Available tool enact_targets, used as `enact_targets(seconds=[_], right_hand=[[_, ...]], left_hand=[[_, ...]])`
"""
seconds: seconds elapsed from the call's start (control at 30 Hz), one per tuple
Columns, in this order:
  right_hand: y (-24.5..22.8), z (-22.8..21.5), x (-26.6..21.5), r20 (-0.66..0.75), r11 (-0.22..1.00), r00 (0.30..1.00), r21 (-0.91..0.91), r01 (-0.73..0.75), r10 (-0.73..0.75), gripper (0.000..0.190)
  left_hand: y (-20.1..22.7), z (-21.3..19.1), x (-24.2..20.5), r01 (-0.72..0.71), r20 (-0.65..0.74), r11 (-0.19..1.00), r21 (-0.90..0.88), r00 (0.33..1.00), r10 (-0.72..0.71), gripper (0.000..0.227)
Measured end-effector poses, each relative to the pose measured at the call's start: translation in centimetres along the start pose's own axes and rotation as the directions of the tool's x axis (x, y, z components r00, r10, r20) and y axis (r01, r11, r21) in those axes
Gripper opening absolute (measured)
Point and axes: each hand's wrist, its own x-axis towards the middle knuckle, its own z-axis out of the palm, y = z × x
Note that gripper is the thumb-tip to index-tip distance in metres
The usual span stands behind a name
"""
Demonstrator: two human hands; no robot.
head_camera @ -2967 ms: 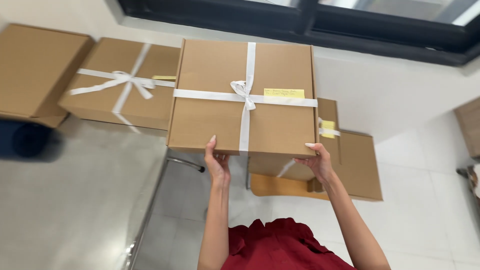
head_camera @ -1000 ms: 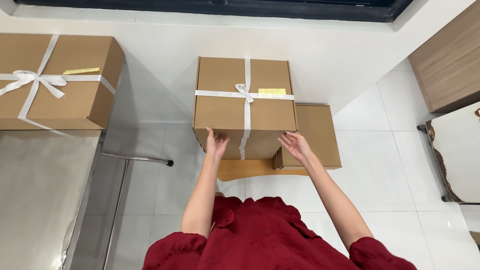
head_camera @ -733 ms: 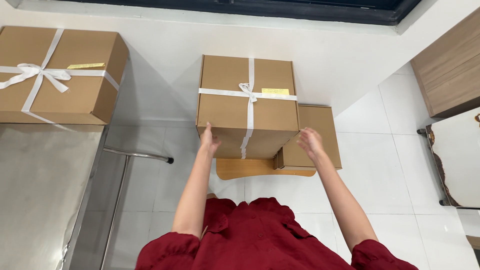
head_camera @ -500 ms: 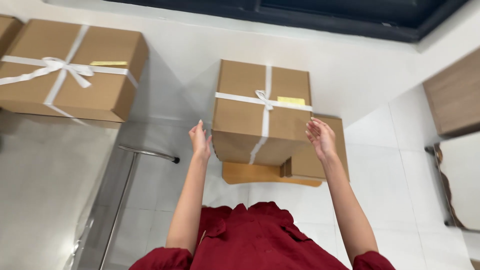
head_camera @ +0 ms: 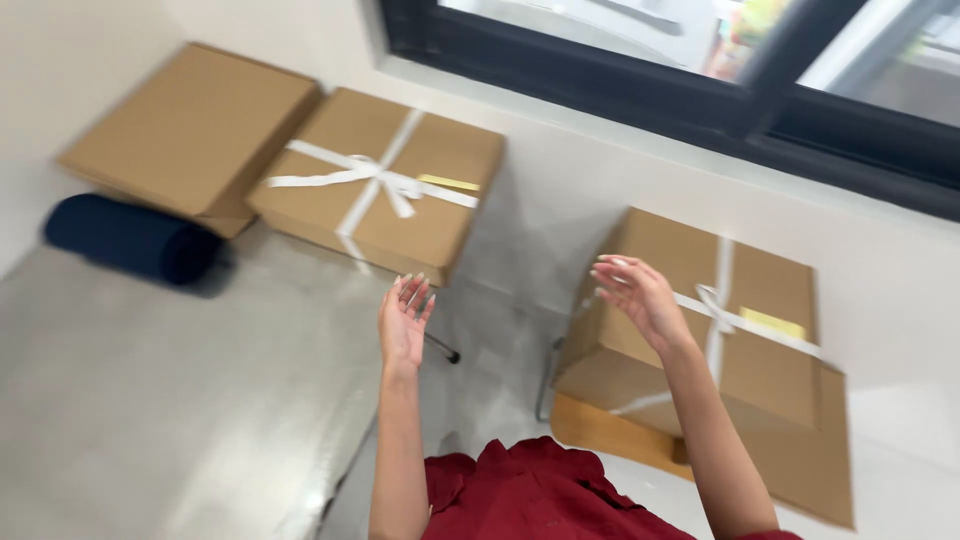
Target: The person writes on a yellow sticky note with a pencil and attaches it to a cardboard box tied with a white ribbon. They then stack several similar boxes on a wooden stool and move other boxes around the room.
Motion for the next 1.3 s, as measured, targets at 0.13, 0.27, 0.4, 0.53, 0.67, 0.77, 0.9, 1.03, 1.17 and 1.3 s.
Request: enact_targets(seconds=[0.13,0.27,0.4,0.53,0.67,0.77,0.9,1.03,1.17,1.3], right_hand=[[3.7,10.1,5.6,0.14,0.989,0.979,-0.015,-0.15,0.15,0.03],[7.8,17.7,9.6,0.223,0.898,0.884,0.064,-0.435,0.412,0.056],[10.4,20.5,11.1,0.159,0.866,0.855,0.0,-0.5,0.493,0.1],[13.8,20.6,12.9,0.119,0.869,0.861,-0.065,-0.491,0.495,0.109],[15.4,22.1,12.5,0.085,0.836,0.831,-0.041,-0.548,0.549,0.119],[16.0,22.8,12.4,0.044,0.838,0.836,-0.026,-0.546,0.546,0.114],[14.4,23.7,10.9,0.0,0.88,0.88,-0.007,-0.474,0.474,0.104],[14.2,23.1,11.0,0.001,0.884,0.891,0.125,-0.451,0.454,0.095],[11.1,22.2,7.7,-0.022,0.952,0.959,0.126,-0.279,0.284,0.112],[9.2,18.3,4.5,-0.116,0.979,0.974,0.077,-0.187,0.195,0.108]], left_hand=[[5.9,-4.0,0.8,-0.011,-0.062,0.998,-0.068,0.998,0.007,0.023],[8.6,-7.7,3.6,-0.021,-0.068,0.987,-0.158,0.998,0.01,0.023],[10.7,-8.9,3.0,0.01,-0.043,0.983,-0.183,0.999,-0.018,0.025],[11.4,-9.5,3.6,0.047,-0.045,0.976,-0.214,0.997,-0.058,0.025],[12.5,-9.0,3.6,0.067,-0.027,0.975,-0.211,0.997,-0.074,0.026],[13.2,-8.8,3.6,0.06,-0.027,0.977,-0.203,0.997,-0.067,0.026],[13.5,-9.8,4.1,0.051,-0.044,0.978,-0.202,0.997,-0.061,0.028],[12.3,-11.5,6.5,0.06,-0.045,0.981,-0.186,0.997,-0.069,0.029],[10.5,-10.8,8.3,0.122,-0.063,0.979,-0.166,0.989,-0.134,0.056],[7.0,-8.6,9.7,0.196,0.017,0.975,-0.108,0.981,-0.196,0.118]])
